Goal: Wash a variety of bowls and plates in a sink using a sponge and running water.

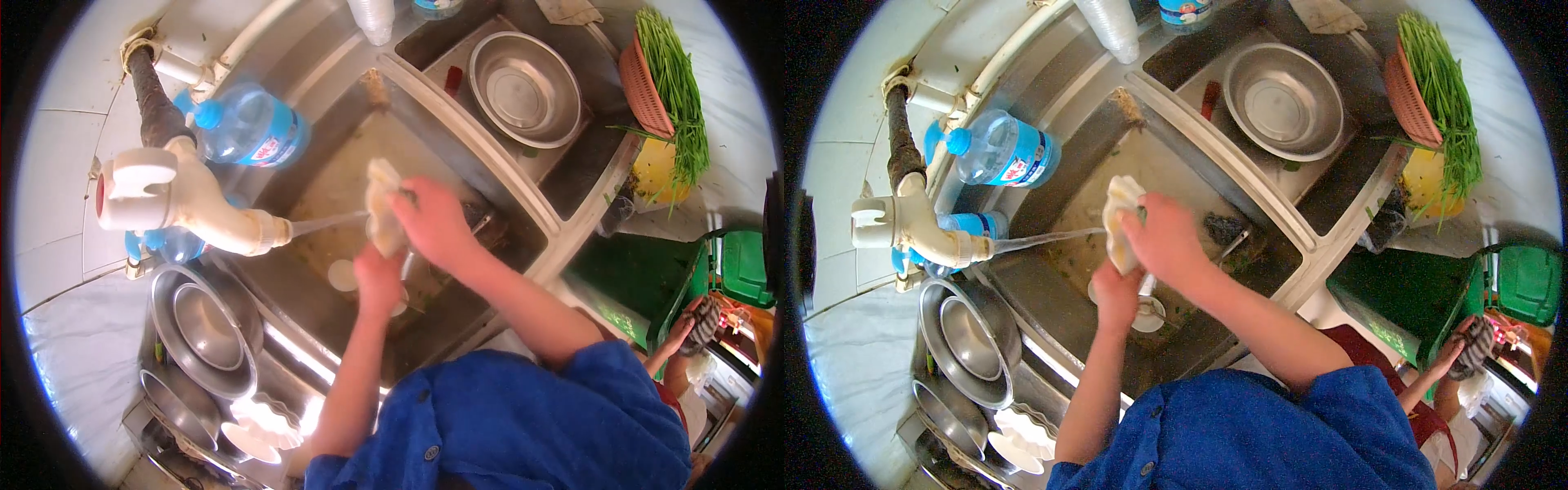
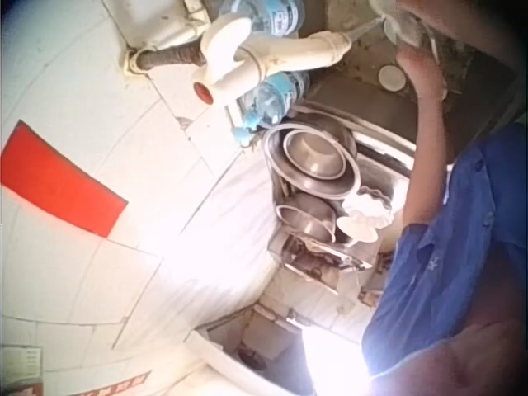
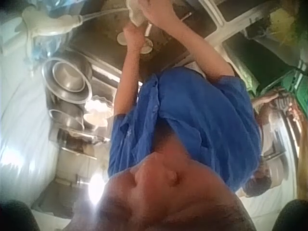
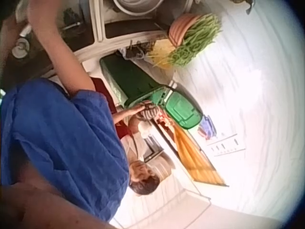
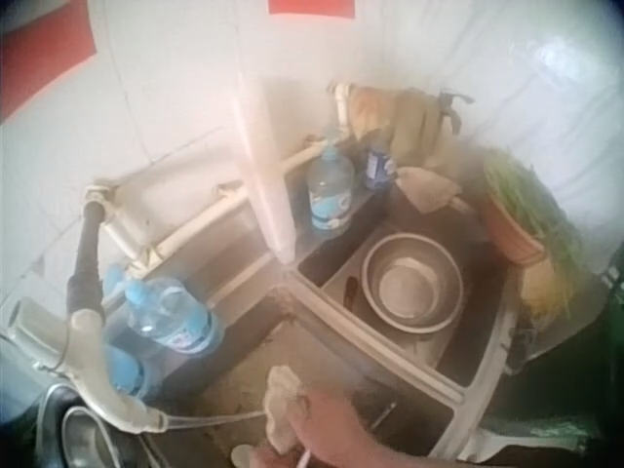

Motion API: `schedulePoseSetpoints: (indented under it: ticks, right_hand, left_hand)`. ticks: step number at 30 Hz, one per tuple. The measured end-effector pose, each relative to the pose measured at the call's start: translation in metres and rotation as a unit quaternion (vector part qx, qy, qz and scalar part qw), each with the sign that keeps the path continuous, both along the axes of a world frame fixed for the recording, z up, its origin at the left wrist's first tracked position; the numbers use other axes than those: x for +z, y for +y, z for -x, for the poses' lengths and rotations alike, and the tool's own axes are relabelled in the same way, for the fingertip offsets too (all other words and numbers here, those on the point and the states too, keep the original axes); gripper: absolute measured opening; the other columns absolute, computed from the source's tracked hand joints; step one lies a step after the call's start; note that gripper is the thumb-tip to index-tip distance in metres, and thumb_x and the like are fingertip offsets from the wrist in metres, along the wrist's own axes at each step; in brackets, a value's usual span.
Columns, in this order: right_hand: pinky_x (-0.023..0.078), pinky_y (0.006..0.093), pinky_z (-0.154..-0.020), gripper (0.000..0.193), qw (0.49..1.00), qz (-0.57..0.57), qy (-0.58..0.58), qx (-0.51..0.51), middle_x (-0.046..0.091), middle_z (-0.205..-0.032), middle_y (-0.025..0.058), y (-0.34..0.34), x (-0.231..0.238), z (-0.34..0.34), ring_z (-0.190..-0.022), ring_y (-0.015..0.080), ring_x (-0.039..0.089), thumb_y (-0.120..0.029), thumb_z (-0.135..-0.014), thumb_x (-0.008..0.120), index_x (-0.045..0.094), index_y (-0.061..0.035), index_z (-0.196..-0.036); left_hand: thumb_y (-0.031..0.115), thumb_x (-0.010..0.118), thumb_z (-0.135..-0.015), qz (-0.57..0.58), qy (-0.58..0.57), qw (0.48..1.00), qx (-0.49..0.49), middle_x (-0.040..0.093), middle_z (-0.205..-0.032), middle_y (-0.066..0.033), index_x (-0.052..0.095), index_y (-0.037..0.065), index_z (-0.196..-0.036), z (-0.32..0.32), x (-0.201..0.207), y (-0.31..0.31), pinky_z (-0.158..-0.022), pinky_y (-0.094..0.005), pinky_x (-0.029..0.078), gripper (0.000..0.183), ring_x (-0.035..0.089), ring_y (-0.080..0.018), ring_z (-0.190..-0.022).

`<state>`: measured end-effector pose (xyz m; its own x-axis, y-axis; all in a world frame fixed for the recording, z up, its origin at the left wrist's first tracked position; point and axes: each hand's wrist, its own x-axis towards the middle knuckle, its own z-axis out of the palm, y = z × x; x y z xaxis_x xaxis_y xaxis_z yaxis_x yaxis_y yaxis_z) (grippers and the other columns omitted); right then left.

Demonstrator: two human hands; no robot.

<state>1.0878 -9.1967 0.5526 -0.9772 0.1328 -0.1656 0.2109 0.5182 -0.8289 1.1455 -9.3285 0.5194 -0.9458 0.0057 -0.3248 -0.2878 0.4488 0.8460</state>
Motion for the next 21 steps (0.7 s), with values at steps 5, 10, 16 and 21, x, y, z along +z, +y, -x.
schedulePoseSetpoints:
  ticks: [5,10,16,21]
  right_hand:
    - [0.039,0.0486,-0.103,0.046,0.971,-0.095,0.153,0.154,0.05,-0.136,0.0254,-0.034,-0.003,-0.035,-0.12,0.0401,0.053,-0.024,-0.09,0.059,0.053,-0.0014,-0.13]
    - [0.046,0.0497,-0.093,0.036,0.984,0.075,-0.037,0.16,0.062,-0.113,0.0258,-0.015,-0.052,0.048,-0.106,0.0424,0.059,-0.021,-0.091,0.054,0.058,0.002,-0.118]
    - [0.05,0.0491,-0.081,0.031,0.957,0.004,0.257,0.13,0.064,-0.099,0.0243,-0.063,-0.037,-0.03,-0.093,0.0433,0.062,-0.007,-0.086,0.054,0.06,-0.0003,-0.116]
    - [0.047,0.0481,-0.091,0.02,0.971,-0.029,-0.084,0.22,0.064,-0.096,0.0195,-0.054,-0.042,0.004,-0.097,0.0372,0.062,-0.004,-0.078,0.058,0.065,-0.0031,-0.097]
  left_hand:
    - [-0.001,0.06,-0.086,-0.448,-0.133,0.861,0.202,0.068,-0.092,-0.0063,0.065,-0.004,-0.105,0.009,-0.001,-0.013,-0.073,-0.0289,0.051,0.019,0.062,-0.0137,-0.082]
    - [0.0,0.057,-0.089,-0.357,-0.13,0.917,0.12,0.068,-0.091,-0.0059,0.065,-0.004,-0.105,0.009,0.005,-0.011,-0.072,-0.0286,0.051,0.018,0.062,-0.0129,-0.081]
    - [-0.002,0.057,-0.088,-0.4,-0.162,0.87,0.239,0.068,-0.099,-0.0081,0.064,-0.005,-0.109,-0.001,-0.042,-0.049,-0.075,-0.0288,0.051,0.022,0.063,-0.0147,-0.085]
    - [0.0,0.053,-0.092,-0.376,-0.157,0.891,0.201,0.067,-0.106,-0.0119,0.062,-0.007,-0.112,-0.002,-0.027,-0.036,-0.083,-0.0333,0.054,0.023,0.066,-0.0202,-0.094]
